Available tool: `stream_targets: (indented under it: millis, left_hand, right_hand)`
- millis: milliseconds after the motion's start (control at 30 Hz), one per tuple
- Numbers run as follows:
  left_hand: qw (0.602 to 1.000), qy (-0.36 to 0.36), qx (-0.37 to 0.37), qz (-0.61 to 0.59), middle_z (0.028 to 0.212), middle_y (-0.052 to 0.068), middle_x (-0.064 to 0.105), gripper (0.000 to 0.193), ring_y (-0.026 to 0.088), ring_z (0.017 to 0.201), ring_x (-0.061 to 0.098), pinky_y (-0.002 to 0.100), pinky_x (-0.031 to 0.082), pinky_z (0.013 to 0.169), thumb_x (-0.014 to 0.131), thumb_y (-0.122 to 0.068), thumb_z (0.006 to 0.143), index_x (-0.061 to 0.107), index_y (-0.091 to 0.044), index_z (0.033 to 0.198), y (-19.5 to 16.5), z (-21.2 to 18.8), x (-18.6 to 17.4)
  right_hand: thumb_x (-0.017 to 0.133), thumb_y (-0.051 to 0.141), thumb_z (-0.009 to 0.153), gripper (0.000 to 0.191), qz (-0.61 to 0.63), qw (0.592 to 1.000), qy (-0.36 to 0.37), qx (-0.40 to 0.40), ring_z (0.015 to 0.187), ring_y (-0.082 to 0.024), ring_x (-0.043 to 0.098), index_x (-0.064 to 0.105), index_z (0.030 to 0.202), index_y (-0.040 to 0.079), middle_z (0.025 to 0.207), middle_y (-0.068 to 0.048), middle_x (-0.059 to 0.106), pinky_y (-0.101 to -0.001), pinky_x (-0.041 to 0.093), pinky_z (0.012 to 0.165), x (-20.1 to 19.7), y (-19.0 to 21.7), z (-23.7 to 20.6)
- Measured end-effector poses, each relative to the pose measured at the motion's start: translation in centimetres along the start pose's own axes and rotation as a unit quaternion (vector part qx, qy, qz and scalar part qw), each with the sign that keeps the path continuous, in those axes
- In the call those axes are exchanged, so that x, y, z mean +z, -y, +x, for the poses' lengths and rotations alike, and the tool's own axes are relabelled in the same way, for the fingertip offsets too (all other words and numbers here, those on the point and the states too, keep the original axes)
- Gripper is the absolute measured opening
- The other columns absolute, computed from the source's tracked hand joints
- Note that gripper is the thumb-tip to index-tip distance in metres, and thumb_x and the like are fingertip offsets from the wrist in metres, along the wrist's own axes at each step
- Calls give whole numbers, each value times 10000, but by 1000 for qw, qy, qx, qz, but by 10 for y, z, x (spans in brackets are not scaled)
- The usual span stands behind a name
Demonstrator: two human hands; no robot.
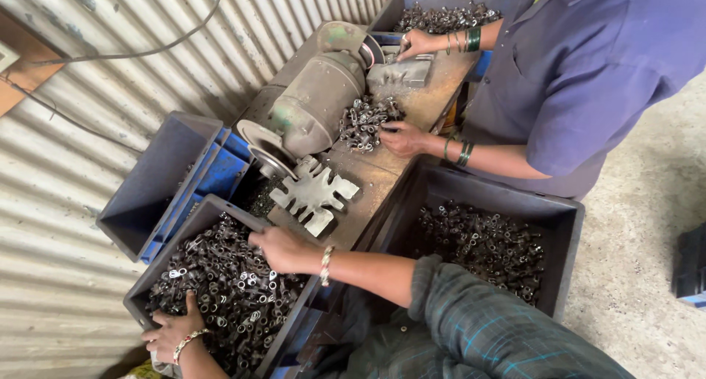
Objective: The person repeatedly picks small metal parts from a bin and grinds them against a bench grinder, then places them into a second bin. The process is continuous and repetitive, with sparks visible during grinding.
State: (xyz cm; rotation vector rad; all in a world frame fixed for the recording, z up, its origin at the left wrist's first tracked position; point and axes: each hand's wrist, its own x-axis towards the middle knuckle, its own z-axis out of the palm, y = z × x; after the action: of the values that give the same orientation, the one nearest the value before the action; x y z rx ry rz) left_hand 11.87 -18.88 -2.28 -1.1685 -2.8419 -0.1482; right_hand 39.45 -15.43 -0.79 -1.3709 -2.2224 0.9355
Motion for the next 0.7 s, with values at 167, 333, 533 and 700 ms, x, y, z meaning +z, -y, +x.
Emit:
stream_targets:
  millis: [167, 333, 533, 700]
  left_hand:
    - [1000, 20, -7, 11, 1532, 395, 331, 1033, 541, 1282, 504, 599, 533, 911, 419, -864, 880, 364, -115, 1589, 1, 4, 4]
    - [999, -30, 15, -14, 1560, 407, 271, 1073, 584, 1338, 423, 626, 465, 979, 404, -907, 866, 353, -133, 1606, 6, 6, 16]
    - [999, -2, -4, -42, 1577, 305, 299, 1014, 554, 1397, 349, 707, 393, 1017, 397, -906, 870, 366, -191, 1588, 14, 8, 30]
    - [998, -49, -10, -45, 1520, 339, 321, 963, 482, 1270, 462, 592, 500, 888, 536, -837, 860, 440, -139, 1517, 14, 5, 31]
  right_hand:
    - [826, 64, 748, 441, 249, 960, -107, -73, 1120, -207, 681, 735, 1178, 94, 1223, -113, 741, -339, 517, 1006, -32, -31, -3]
    - [760, 234, 891, 345, 121, 985, -119, 27, 991, -277, 684, 664, 1212, 151, 1112, -84, 740, -382, 544, 951, -49, -89, 4]
    - [851, 224, 792, 354, 18, 959, -276, -68, 923, -344, 603, 739, 1095, 82, 976, -204, 607, -465, 491, 842, -60, -136, -1]
    - [862, 306, 787, 317, -167, 944, -256, -124, 949, -358, 575, 811, 1058, 149, 916, -134, 704, -460, 470, 852, -74, -141, -5]
